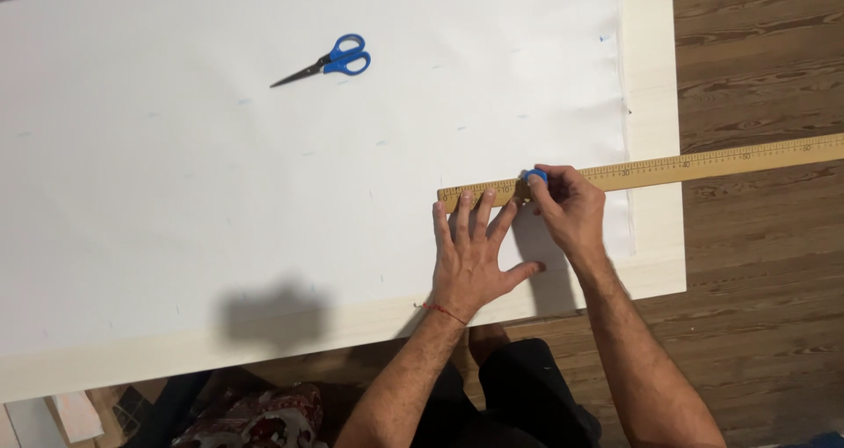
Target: Marking measurement points on a large sheet of material using a wooden ruler and a blue marker.
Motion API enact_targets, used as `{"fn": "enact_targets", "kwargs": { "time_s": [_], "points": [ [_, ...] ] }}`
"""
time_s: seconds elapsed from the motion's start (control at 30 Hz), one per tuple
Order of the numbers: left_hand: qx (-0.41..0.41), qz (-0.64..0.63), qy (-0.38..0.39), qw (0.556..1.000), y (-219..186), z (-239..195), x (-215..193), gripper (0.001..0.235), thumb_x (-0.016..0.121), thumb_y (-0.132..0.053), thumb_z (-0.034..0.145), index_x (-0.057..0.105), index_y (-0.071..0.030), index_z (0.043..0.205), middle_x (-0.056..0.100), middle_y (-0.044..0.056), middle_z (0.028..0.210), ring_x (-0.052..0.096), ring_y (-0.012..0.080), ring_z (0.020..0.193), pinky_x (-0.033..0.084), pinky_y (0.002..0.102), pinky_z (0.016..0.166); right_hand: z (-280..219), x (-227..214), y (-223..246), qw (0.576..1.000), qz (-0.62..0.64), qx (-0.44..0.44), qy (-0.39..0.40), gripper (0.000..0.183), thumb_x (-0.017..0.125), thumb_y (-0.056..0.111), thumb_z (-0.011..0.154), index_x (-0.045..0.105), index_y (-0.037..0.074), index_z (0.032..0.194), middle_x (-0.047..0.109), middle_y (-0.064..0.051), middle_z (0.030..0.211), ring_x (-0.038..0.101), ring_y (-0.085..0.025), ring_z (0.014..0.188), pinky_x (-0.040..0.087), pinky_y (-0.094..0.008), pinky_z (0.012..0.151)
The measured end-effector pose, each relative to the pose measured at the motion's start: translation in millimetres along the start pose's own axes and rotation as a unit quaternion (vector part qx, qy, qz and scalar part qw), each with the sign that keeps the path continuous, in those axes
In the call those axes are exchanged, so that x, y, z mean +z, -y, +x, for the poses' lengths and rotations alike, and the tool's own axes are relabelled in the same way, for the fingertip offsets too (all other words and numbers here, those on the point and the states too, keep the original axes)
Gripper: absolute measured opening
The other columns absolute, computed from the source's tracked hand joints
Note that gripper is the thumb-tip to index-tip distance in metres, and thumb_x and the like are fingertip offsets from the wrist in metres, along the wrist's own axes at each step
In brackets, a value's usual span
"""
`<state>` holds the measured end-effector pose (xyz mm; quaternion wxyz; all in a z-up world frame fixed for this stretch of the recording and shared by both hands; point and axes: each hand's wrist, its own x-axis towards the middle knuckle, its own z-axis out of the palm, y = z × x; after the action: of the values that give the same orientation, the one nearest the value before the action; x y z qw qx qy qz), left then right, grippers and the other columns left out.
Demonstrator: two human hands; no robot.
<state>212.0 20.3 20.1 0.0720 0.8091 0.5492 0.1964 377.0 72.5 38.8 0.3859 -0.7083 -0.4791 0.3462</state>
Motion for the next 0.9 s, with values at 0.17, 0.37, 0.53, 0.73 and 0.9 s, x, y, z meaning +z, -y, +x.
{"fn": "enact_targets", "kwargs": {
  "time_s": [0.17, 0.37, 0.53, 0.73, 0.9],
  "points": [
    [-0.011, 0.001, 0.007, 1.000, -1, -5, 9, 0.101, 0.054, -0.092, 0.067, 0.058, -0.027, 0.145, 0.036, 0.009, 0.166, 0.027, 0.0392, 0.155, 0.021, 0.072, 0.125, 7, 9, -3, 0.997, -0.064, -0.036, 0.030, 0.015, 0.079, 0.011, 0.097, 0.078, 0.000, 0.108, 0.072, -0.013, 0.071, 0.068, -0.021, 0.055, 0.054, -0.031, 0.053],
    [-0.026, 0.015, 0.018, 0.999, -2, -8, 15, 0.100, 0.052, -0.092, 0.068, 0.054, -0.032, 0.148, 0.030, 0.005, 0.169, 0.024, 0.0374, 0.157, 0.021, 0.071, 0.127, 18, 9, 5, 0.992, -0.106, -0.025, 0.065, 0.014, 0.072, 0.006, 0.100, 0.074, -0.008, 0.103, 0.071, -0.019, 0.072, 0.065, -0.025, 0.053, 0.053, -0.031, 0.050],
    [-0.032, 0.015, 0.017, 0.999, -2, -6, 10, 0.099, 0.051, -0.092, 0.068, 0.054, -0.032, 0.147, 0.029, 0.005, 0.169, 0.024, 0.0366, 0.157, 0.021, 0.070, 0.127, 21, 6, -5, 0.995, -0.036, 0.003, 0.089, 0.015, 0.073, 0.007, 0.098, 0.072, -0.007, 0.102, 0.068, -0.016, 0.066, 0.062, -0.019, 0.047, 0.051, -0.029, 0.046],
    [-0.027, 0.017, 0.018, 0.999, -3, -7, 6, 0.094, 0.050, -0.091, 0.072, 0.056, -0.031, 0.144, 0.030, 0.005, 0.168, 0.024, 0.0365, 0.157, 0.022, 0.070, 0.128, 35, 8, -7, 0.994, -0.069, -0.019, 0.087, 0.016, 0.074, 0.011, 0.099, 0.072, -0.004, 0.102, 0.068, -0.015, 0.067, 0.064, -0.020, 0.049, 0.050, -0.030, 0.047],
    [-0.026, 0.015, 0.013, 0.999, -3, -9, 11, 0.094, 0.052, -0.091, 0.069, 0.057, -0.030, 0.141, 0.029, 0.004, 0.169, 0.023, 0.0362, 0.158, 0.021, 0.071, 0.128, 19, 6, 15, 0.994, -0.064, 0.016, 0.086, 0.014, 0.071, 0.008, 0.098, 0.071, -0.006, 0.100, 0.067, -0.015, 0.065, 0.063, -0.019, 0.047, 0.050, -0.029, 0.047]
  ]
}}
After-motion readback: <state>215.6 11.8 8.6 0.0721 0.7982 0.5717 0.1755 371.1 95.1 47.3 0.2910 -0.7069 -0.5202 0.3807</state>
